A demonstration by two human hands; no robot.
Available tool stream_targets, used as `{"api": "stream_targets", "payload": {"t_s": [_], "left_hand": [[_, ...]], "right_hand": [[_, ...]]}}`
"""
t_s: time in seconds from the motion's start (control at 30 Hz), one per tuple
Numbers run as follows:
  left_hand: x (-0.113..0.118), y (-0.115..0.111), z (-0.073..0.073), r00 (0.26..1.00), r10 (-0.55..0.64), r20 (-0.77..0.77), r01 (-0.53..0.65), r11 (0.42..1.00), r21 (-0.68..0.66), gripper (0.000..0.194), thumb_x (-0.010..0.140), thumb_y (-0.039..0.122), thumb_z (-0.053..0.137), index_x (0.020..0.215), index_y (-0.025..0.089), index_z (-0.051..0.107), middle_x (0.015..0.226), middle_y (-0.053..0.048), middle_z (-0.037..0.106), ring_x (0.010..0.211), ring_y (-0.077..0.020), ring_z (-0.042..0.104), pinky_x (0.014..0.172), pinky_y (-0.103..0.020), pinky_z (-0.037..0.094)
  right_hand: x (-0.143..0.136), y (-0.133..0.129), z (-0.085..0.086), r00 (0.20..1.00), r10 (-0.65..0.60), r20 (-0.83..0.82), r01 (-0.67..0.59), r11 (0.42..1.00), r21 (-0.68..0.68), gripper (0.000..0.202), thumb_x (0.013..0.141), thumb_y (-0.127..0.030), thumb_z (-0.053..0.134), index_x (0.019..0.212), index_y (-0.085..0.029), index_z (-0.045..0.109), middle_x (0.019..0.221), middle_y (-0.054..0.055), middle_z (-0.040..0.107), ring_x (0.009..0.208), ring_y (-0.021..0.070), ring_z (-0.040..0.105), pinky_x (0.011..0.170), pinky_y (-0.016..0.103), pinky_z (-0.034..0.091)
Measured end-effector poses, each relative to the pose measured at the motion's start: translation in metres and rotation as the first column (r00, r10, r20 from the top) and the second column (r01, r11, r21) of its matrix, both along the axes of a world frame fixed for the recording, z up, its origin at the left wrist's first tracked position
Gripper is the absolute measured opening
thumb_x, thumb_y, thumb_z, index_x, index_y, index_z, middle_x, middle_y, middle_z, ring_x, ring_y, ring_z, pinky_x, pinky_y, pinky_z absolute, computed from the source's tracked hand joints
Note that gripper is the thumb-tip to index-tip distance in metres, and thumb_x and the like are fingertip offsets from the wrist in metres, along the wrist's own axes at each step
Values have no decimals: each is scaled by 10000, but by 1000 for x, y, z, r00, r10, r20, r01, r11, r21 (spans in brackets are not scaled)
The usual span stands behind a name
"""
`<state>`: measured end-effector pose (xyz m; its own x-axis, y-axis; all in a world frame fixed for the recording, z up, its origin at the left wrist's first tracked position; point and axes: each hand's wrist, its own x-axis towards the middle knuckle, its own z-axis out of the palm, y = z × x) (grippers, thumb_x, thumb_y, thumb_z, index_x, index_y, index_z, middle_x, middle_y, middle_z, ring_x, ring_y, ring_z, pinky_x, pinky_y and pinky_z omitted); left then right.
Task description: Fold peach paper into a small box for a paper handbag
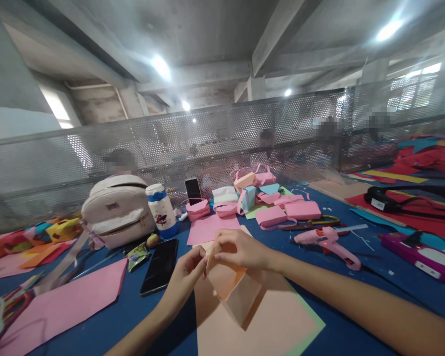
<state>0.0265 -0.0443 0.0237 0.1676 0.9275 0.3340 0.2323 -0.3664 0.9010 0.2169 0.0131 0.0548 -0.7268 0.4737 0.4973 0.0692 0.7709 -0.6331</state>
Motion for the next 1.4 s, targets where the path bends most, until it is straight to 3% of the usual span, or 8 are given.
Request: {"api": "stream_targets", "payload": {"t_s": [0.23,0.47,0.7,1.4], "left_hand": [[-3,2,4,999,37,-4,-37,999,8,387,824,469,632,608,176,499,564,26,483,543,-119,440,554,-225,323],[-3,-3,6,997,47,-56,-43,997,57,425,877,520,561,631,178,495,598,15,477,587,-138,443,592,-237,334],[-3,-7,7,994,77,-81,-68,992,105,415,920,480,519,633,183,473,617,12,465,619,-144,429,606,-242,323],[-1,-9,14,979,133,-152,-111,983,147,381,934,422,466,629,195,442,607,23,448,597,-140,413,585,-246,306]], "right_hand": [[0,0,1,1000,0,-3,0,1000,-6,135,892,-267,649,828,-157,694,890,45,620,843,183,595,803,308,460],[-1,-1,3,1000,-4,7,4,1000,0,159,898,-285,640,820,-156,689,881,44,612,829,181,586,795,306,456],[-3,0,-3,1000,19,-6,-19,1000,-17,131,891,-266,641,832,-160,690,895,47,614,838,184,589,787,304,455],[-5,-8,0,1000,26,-7,-26,999,-38,99,874,-236,646,803,-170,670,882,41,625,836,186,587,800,313,457]]}}
